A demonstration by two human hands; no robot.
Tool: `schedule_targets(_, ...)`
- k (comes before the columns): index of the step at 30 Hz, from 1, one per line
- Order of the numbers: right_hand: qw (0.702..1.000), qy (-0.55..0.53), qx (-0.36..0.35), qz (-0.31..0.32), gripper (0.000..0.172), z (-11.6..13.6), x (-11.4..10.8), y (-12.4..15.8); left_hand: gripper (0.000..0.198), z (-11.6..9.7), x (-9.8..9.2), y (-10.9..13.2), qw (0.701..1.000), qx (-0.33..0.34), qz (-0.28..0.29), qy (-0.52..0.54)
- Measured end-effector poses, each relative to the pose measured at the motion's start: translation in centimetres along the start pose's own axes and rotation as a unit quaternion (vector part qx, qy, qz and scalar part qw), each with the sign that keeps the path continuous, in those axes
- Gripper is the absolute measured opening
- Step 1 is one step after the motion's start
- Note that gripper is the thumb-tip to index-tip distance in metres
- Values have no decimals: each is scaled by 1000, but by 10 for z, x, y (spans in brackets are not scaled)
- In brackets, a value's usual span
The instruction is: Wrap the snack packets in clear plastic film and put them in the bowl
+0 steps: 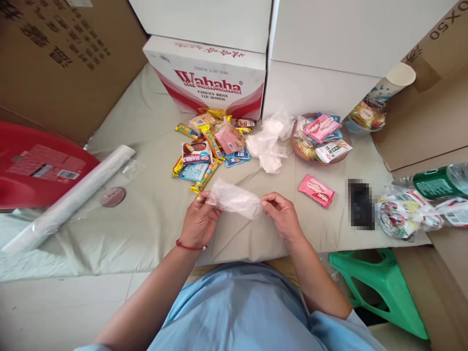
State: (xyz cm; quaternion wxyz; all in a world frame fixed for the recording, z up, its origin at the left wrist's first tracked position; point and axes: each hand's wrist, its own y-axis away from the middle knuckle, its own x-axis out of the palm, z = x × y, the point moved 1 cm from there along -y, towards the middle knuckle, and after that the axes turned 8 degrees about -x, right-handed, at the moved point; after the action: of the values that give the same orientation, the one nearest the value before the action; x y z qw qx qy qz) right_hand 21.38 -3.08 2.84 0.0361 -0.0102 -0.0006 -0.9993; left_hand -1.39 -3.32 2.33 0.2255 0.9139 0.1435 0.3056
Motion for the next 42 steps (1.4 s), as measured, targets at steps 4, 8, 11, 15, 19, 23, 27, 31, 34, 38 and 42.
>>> schedule_targets(4,983,157,-92,17,22,8,-5,5,56,-3,3,-1,1000,-14,-17,21)
schedule_targets(8,924,309,-224,13,36,26,9,10,53,2,13,6,1000,3,-5,-23)
schedule_targets(11,913,316,-251,63,31,29,27,6,50,6,19,13,998,9,30,-55)
schedule_targets(15,976,157,-151,27,21,17,26,-4,48,0,10,11,997,27,8,-69)
schedule_targets(19,999,34,-10,-12,35,14,14,-2,50,-8,-5,3,996,41,-28,-79)
schedule_targets(23,990,90,-80,68,41,22,22,8,47,-4,-4,2,994,51,-25,-92)
schedule_targets(27,978,128,-89,139,30,16,31,14,45,-1,0,2,995,47,-6,-93)
schedule_targets(31,997,17,19,66,33,1,19,13,46,-9,-9,-2,996,38,-7,-84)
schedule_targets(34,998,-38,40,44,40,0,12,14,47,-12,-15,-3,996,32,-4,-86)
schedule_targets(38,989,34,-56,131,55,8,19,19,47,-7,-13,-1,996,26,4,-87)
schedule_targets(42,984,75,-66,150,33,5,25,19,47,-4,-12,-1,996,24,8,-88)
